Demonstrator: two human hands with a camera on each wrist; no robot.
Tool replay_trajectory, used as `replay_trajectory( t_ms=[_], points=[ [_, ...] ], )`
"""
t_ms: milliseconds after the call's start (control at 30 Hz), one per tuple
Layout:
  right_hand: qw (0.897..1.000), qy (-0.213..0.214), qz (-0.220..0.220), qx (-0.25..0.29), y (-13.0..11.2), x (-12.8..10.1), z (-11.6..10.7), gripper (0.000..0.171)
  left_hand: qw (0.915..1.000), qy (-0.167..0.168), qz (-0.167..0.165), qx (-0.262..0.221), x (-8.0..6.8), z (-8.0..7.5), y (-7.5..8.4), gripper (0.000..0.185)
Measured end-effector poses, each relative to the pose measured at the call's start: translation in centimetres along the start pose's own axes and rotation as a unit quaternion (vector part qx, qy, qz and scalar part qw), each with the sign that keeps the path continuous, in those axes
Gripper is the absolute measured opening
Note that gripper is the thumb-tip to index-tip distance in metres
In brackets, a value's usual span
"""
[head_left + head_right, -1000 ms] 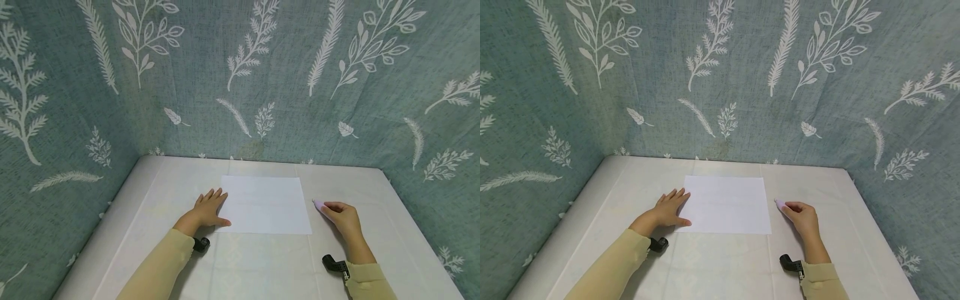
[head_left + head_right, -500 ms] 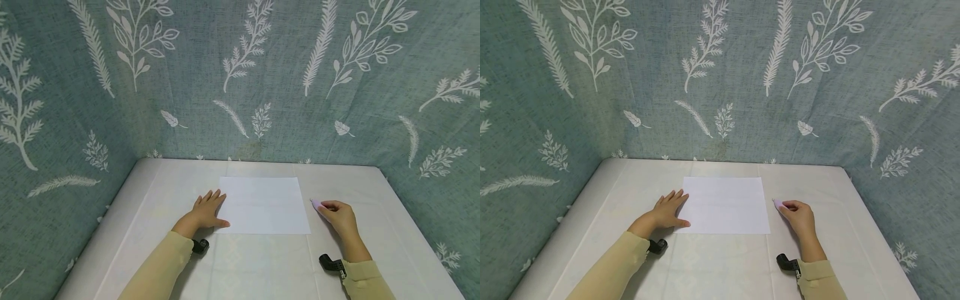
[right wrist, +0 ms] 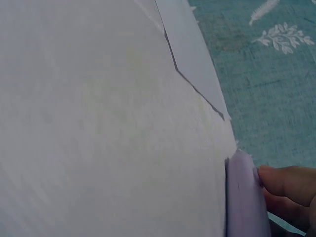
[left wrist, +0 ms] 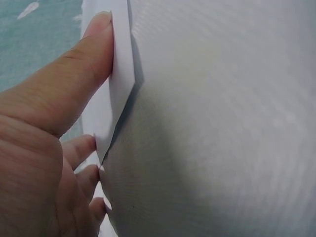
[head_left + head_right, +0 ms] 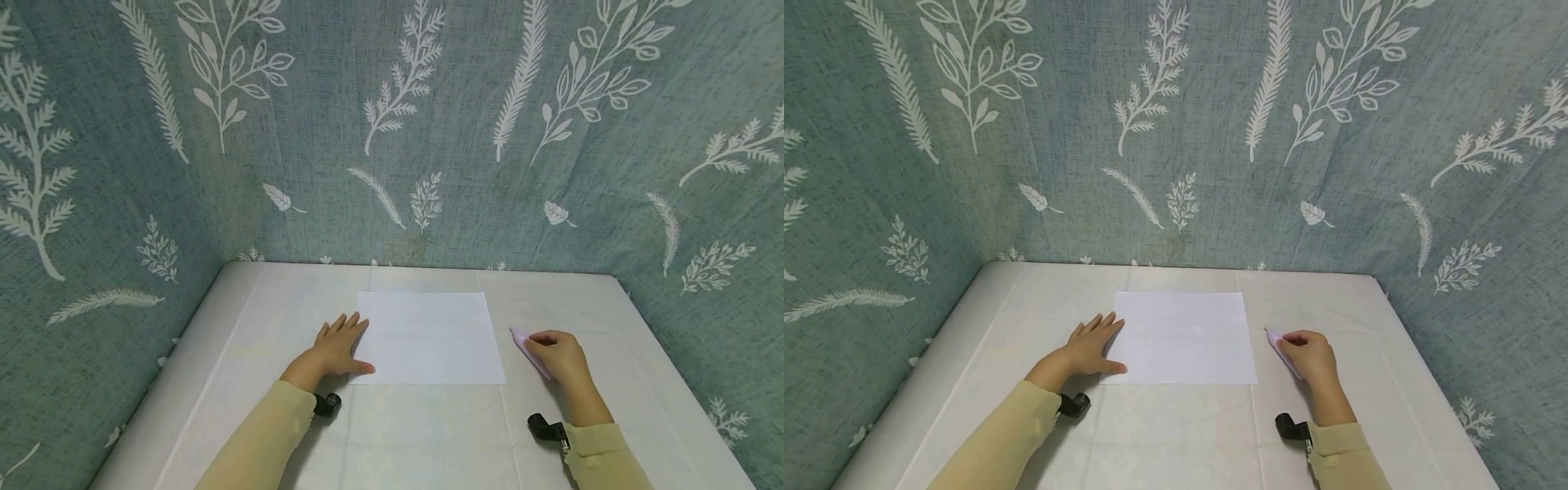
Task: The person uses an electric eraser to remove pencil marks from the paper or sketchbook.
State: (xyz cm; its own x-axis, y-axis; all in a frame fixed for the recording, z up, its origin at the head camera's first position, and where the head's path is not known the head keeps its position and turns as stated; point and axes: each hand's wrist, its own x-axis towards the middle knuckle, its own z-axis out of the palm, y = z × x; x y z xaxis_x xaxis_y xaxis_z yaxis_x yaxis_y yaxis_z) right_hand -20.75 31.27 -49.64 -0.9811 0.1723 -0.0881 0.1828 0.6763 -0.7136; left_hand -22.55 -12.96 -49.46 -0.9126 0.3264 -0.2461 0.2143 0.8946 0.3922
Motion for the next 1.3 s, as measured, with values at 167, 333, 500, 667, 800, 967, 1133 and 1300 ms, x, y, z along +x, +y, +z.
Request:
replay_trajectory(
  t_ms=[167, 333, 500, 667, 800, 967, 1133, 1300],
  points=[
    [1.000, -0.004, 0.004, -0.010, 0.3, 0.0, -0.3, 0.038, 1.0000, 0.000, 0.002, -0.004, -0.2, -0.2, 0.1, 0.104],
    [1.000, -0.022, 0.015, -0.014, 0.4, 0.0, -0.7, 0.040, 1.0000, 0.000, 0.001, -0.007, -0.3, -0.3, 0.2, 0.104],
    [0.998, -0.044, 0.008, -0.032, 0.7, 0.0, -1.3, 0.040, 0.9999, 0.002, -0.001, -0.014, -0.2, -0.4, 0.3, 0.104],
    [0.997, -0.060, -0.013, -0.036, 1.0, 0.0, -1.7, 0.037, 0.9998, 0.007, -0.004, -0.020, -0.1, -0.3, 0.3, 0.104],
    [0.997, -0.064, -0.017, -0.036, 1.0, -0.2, -1.8, 0.035, 0.9998, 0.009, -0.003, -0.015, 0.1, 0.0, 0.0, 0.104],
    [0.997, -0.062, -0.022, -0.040, 0.9, -0.2, -2.2, 0.035, 0.9999, 0.010, 0.005, -0.012, 0.3, 0.2, -0.3, 0.103],
    [0.995, -0.068, -0.049, -0.060, 1.0, -0.1, -3.0, 0.034, 0.9997, 0.009, 0.019, -0.016, 0.4, 0.3, -0.6, 0.102],
    [0.990, -0.070, -0.090, -0.080, 1.5, -0.2, -3.9, 0.033, 0.9984, 0.009, 0.035, -0.044, 0.2, 0.3, -1.3, 0.096]
  ],
)
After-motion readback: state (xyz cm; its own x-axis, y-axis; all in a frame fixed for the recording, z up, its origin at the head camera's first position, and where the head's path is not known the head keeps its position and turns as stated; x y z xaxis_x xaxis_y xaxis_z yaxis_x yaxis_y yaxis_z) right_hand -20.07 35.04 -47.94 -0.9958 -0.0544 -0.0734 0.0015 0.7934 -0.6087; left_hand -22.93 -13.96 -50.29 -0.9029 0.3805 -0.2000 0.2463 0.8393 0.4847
